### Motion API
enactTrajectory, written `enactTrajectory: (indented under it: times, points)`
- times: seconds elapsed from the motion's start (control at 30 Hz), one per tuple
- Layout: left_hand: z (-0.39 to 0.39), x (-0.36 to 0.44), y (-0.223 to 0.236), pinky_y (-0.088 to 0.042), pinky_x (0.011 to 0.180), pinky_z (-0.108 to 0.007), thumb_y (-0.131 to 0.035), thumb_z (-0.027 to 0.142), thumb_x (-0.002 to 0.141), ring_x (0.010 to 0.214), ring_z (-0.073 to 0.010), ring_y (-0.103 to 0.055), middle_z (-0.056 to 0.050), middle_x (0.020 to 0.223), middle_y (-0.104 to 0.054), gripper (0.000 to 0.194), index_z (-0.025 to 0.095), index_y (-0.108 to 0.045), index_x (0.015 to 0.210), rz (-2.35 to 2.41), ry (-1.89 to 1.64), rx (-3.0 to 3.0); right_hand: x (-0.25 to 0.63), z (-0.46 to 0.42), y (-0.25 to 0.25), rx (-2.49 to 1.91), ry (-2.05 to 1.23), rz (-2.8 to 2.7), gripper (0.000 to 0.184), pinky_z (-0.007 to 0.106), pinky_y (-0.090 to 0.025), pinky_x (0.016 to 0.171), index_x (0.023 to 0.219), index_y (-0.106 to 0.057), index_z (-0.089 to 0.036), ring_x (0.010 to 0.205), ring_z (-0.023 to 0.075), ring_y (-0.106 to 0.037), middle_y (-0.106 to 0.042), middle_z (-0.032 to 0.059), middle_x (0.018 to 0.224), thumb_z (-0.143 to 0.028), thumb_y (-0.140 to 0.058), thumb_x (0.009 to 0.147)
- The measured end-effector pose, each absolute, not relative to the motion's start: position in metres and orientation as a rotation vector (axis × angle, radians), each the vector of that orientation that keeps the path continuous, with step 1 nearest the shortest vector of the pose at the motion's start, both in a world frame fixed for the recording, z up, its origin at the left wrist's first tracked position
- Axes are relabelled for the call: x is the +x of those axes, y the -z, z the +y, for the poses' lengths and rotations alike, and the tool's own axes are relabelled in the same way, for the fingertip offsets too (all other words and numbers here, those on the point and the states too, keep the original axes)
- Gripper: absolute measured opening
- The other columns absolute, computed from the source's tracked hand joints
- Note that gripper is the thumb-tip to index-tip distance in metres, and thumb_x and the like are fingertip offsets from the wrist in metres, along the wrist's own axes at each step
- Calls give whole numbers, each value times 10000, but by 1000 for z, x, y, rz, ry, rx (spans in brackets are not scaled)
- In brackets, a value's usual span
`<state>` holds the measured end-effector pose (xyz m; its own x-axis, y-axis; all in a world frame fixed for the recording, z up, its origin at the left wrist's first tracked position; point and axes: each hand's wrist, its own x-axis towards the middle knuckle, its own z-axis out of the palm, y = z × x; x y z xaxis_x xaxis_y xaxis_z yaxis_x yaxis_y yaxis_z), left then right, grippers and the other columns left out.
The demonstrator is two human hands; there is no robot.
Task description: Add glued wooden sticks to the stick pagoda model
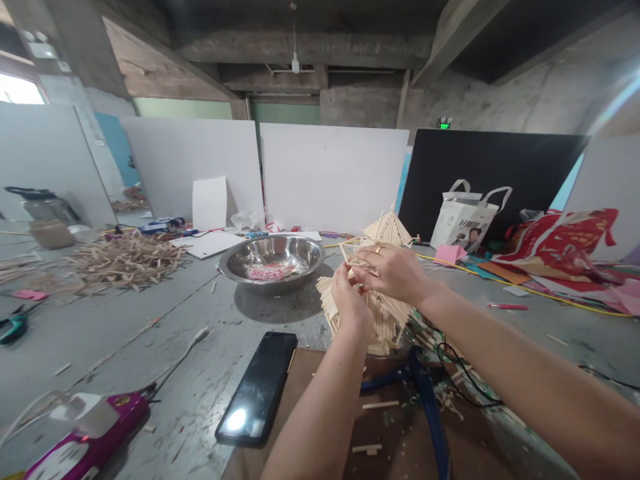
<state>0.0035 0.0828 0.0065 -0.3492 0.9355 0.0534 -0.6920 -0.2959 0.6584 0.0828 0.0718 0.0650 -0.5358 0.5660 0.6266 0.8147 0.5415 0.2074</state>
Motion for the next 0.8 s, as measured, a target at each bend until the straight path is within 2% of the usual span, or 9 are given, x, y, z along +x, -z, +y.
enactTrajectory:
  times: [0.1, 0.17, 0.3, 0.43, 0.57, 0.7, 0.8]
  points:
    - [80, 4, -8, -329, 421, -175, -474, 310, 666, 490, -60, -448, 10, 716, -504, 202, 190, -492, 827, 694, -1895, 492, 87, 62, -69, -1030, 695, -2157, 321, 296, -373, 785, 1000, -576, -153, 921, 181, -489, -609, 69, 959, -293, -378, 790]
    - [78, 5, -10, -317, 402, -178, -455, 289, 678, 438, -50, -408, 23, 677, -478, 177, 193, -460, 826, 721, -1911, 473, 90, 54, -67, -1038, 652, -2061, 303, 286, -382, 768, 955, -595, -158, 883, 171, -508, -620, 66, 910, -274, -369, 791]
    - [77, 4, -12, -294, 380, -184, -423, 263, 684, 410, -44, -375, 30, 682, -448, 116, 189, -438, 772, 748, -1932, 440, 91, 37, -51, -1197, 351, -2000, 269, 236, -408, 606, 909, -611, -202, 662, 131, -565, -654, 23, 762, -290, -391, 783]
    - [78, 1, -13, -273, 379, -184, -405, 236, 674, 400, -44, -369, 41, 631, -424, 67, 184, -431, 708, 753, -1918, 420, 89, 28, -30, -1243, 77, -2029, 255, 236, -410, 588, 888, -628, -241, 645, 139, -582, -666, 6, 771, -291, -406, 772]
    - [75, 5, -12, -246, 368, -181, -416, 234, 665, 371, -37, -343, 52, 565, -395, 64, 173, -436, 657, 766, -1849, 405, 84, 36, -18, -1316, -220, -1868, 304, 237, -413, 509, 962, -600, -183, 557, 139, -565, -652, 18, 662, -300, -409, 756]
    - [73, 13, -8, -186, 339, -179, -438, 287, 653, 335, -23, -299, 54, 552, -383, 142, 157, -493, 664, 743, -1739, 350, 80, 49, -9, -1315, -575, -1705, 422, 224, -376, 384, 1115, -483, -145, 412, 114, -496, -605, -12, 557, -332, -409, 745]
    - [74, 14, -5, -179, 336, -176, -472, 328, 634, 338, -21, -304, 54, 553, -397, 195, 150, -525, 695, 708, -1722, 408, 79, 52, -4, -1274, -648, -1671, 409, 212, -341, 346, 1097, -481, -155, 358, 96, -447, -570, -30, 525, -336, -425, 735]
